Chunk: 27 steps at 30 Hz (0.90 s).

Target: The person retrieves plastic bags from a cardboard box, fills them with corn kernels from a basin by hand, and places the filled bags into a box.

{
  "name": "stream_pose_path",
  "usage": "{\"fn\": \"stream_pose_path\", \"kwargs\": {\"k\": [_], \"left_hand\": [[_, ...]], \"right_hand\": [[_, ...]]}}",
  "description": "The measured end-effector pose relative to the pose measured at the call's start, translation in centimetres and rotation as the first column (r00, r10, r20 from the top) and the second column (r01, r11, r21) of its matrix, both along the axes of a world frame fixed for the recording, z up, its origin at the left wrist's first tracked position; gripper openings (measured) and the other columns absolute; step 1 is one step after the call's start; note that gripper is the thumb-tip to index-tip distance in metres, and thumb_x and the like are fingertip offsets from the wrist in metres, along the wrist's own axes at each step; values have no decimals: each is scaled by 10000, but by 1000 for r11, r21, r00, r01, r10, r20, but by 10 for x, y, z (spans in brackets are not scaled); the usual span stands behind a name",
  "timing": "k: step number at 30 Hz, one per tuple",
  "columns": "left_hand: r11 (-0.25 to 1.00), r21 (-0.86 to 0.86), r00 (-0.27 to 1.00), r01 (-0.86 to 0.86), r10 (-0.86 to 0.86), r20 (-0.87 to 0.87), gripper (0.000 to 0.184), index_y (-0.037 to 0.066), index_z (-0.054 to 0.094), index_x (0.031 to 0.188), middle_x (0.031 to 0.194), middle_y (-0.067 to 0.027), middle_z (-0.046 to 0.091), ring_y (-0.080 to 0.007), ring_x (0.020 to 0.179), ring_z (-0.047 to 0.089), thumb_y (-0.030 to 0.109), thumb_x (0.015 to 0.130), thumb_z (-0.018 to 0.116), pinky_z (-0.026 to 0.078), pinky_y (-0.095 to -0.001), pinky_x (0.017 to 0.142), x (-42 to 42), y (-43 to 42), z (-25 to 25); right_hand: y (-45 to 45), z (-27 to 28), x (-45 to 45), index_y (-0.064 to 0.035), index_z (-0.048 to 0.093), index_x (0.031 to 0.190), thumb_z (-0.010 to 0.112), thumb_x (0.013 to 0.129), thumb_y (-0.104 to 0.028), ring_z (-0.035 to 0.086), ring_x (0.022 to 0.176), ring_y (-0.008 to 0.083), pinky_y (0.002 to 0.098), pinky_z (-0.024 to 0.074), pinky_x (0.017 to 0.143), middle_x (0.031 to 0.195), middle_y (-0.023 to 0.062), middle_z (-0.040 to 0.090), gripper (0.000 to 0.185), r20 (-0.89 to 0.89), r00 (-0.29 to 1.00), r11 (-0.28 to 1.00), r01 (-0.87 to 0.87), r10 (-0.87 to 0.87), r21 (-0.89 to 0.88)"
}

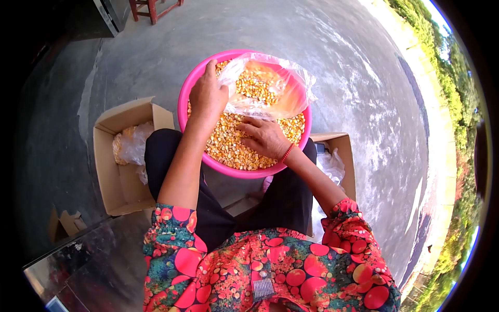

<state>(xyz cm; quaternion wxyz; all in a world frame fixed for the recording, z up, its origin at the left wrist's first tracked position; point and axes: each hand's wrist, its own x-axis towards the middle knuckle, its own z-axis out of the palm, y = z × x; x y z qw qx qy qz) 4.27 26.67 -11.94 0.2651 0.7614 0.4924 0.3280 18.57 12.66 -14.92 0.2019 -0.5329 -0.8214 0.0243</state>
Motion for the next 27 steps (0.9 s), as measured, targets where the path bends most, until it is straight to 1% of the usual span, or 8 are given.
{"fn": "stream_pose_path", "kwargs": {"k": [3,5,8,11,15,17,20,27], "left_hand": [[989,-147,999,-30,27,-25,598,102,422,1294,1100,-162,578,-300,978,591,95,740,649,479,-370,816,-2,2,0],[994,100,974,42,-63,217,539,145,494,1265,1189,-169,537,-297,1047,562,34,749,605,476,-348,839,-2,1,-2],[958,179,891,224,-275,360,492,180,582,1198,1267,-174,475,-296,1123,512,-12,745,581,451,-325,888,-2,1,3],[925,244,894,290,-353,274,423,189,652,1109,1307,-182,431,-313,1186,459,-19,749,572,411,-332,945,-2,5,-5],[929,301,938,216,-283,200,508,179,554,1235,1337,-207,396,-336,1215,429,56,747,618,388,-360,971,-2,1,0],[990,138,992,13,-31,123,679,134,380,1356,1273,-246,463,-374,1155,479,163,739,663,413,-404,937,-2,-3,5],[977,-213,992,16,-43,-119,821,80,244,1394,1118,-258,566,-391,1026,560,235,724,692,452,-431,867,-3,-2,17],[995,-96,999,-22,17,-51,739,74,306,1363,984,-230,621,-360,918,611,232,743,675,478,-430,791,1,-1,8]], "right_hand": [[3,-11,7,-108,594,973,601,824,-246,575,891,267,375,475,715,926,92,565,203,-22,1000,999,-21,20,-36],[4,-16,10,-105,590,954,597,829,-241,583,852,269,384,479,684,895,87,560,185,-39,998,998,-43,41,-36],[8,-20,9,-87,585,930,595,834,-223,598,754,285,400,486,623,842,89,552,167,-52,998,993,25,-31,-111],[13,-22,10,-74,589,918,584,845,-203,595,667,301,404,487,586,779,101,569,148,-101,993,995,50,-59,-91],[13,-19,6,-56,584,888,564,869,-194,580,611,274,356,478,567,701,102,586,140,-315,939,986,94,-134,-140],[11,-8,3,-48,580,875,553,888,-204,572,572,238,328,470,543,669,83,587,159,-413,901,986,81,-134,-145],[4,34,-8,-74,565,865,451,966,-278,369,495,25,175,284,431,634,-52,442,255,-770,331,769,-168,-546,-617],[53,79,12,-83,553,852,478,946,-253,344,479,46,197,253,412,649,-26,457,208,-921,-102,926,-36,-376,-375]]}}
